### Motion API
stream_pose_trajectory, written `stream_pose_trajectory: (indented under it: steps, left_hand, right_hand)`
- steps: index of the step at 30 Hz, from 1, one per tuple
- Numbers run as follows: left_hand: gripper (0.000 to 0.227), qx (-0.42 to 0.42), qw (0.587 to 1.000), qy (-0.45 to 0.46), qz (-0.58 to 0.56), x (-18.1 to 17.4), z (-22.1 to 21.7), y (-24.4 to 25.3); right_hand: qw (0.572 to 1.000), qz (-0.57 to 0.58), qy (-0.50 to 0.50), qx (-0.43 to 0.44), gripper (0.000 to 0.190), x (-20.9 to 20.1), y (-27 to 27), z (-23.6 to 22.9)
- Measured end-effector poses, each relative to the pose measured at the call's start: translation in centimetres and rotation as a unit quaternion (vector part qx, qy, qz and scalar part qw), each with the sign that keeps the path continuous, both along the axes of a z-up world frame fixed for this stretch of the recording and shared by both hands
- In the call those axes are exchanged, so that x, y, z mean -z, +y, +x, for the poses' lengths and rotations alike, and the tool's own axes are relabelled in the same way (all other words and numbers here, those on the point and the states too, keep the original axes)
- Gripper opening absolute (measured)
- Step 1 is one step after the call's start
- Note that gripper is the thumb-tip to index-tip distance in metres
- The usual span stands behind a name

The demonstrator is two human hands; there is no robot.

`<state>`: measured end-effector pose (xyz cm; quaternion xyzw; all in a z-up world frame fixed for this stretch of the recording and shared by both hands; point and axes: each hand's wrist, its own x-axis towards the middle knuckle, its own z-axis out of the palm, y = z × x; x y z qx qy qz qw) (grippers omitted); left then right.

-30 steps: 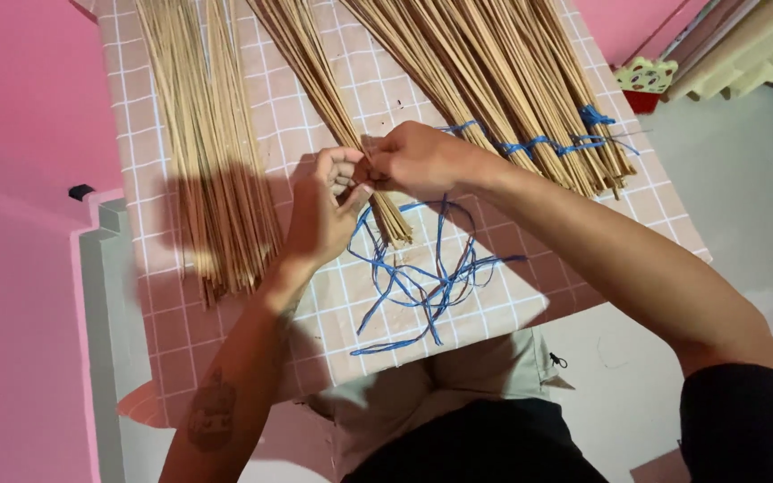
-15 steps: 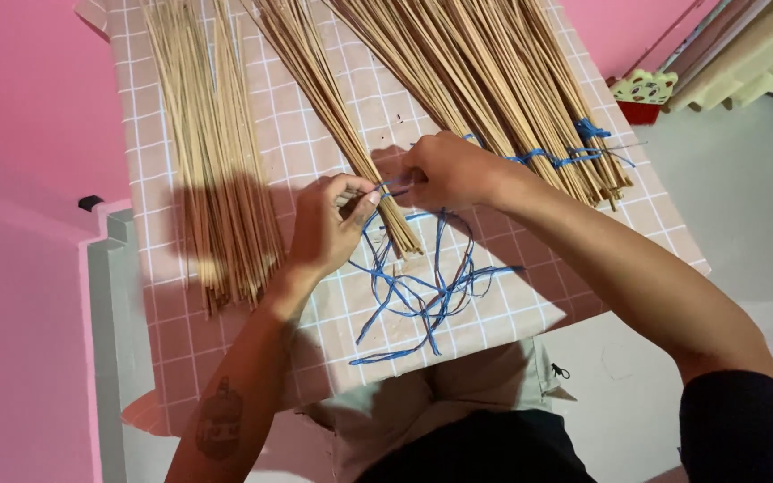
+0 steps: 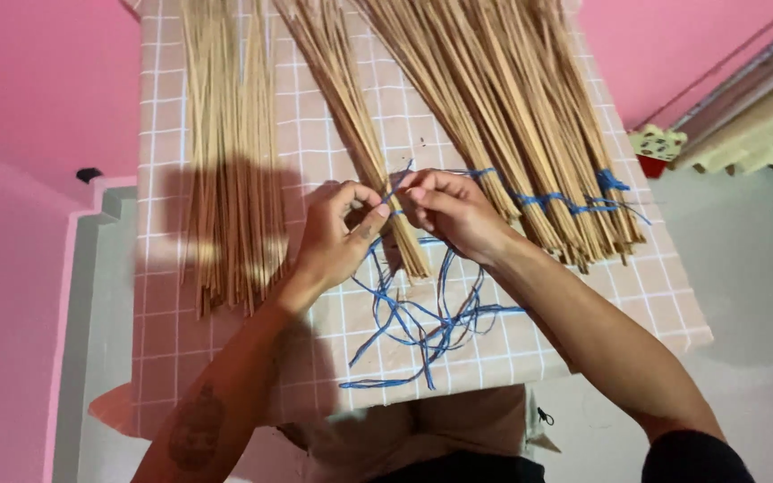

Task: Bundling and tying thin wooden sticks together using a plastic string on a table.

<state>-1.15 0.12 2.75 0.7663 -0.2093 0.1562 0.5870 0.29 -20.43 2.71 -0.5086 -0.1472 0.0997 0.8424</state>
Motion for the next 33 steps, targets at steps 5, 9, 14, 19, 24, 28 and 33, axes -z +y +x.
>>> stream_pose_trajectory:
  steps: [5, 9, 14, 19, 24, 28, 33]
  left_hand:
    - [0.010, 0.020, 0.996, 0.049, -0.071, -0.2, -0.2, -0.5]
    - [0.013, 0.105, 0.967, 0.131, -0.192, 1.6, -0.1, -1.9]
    - [0.019, 0.111, 0.929, 0.204, -0.287, 2.9, 0.6, -2.0]
    - [0.017, 0.090, 0.934, 0.179, -0.295, 3.1, 1.2, -1.7]
    - [0.020, 0.086, 0.932, 0.186, -0.300, 2.6, 1.3, -1.0]
    - [0.022, 0.102, 0.920, 0.207, -0.318, 2.5, 1.1, -1.1]
    - [0.022, 0.184, 0.913, 0.211, -0.295, 3.2, 1.7, -0.7]
  right_hand:
    - [0.998, 0.038, 0.053, -0.010, 0.020, 0.8, 0.0, -0.3]
    - [0.998, 0.025, 0.065, 0.000, 0.019, 0.8, 0.2, 0.0]
    - [0.998, 0.002, 0.062, 0.011, 0.014, 0.8, 0.6, -0.2]
    - [0.998, -0.025, -0.038, 0.034, 0.019, -0.6, 0.9, -1.0]
    - [0.988, -0.053, -0.067, 0.128, 0.047, -1.6, 1.8, -1.7]
    - [0.989, -0.044, -0.008, 0.138, 0.024, -1.1, 2.2, -1.1]
    - [0.983, -0.081, -0.001, 0.162, 0.018, 0.3, 1.4, 0.0]
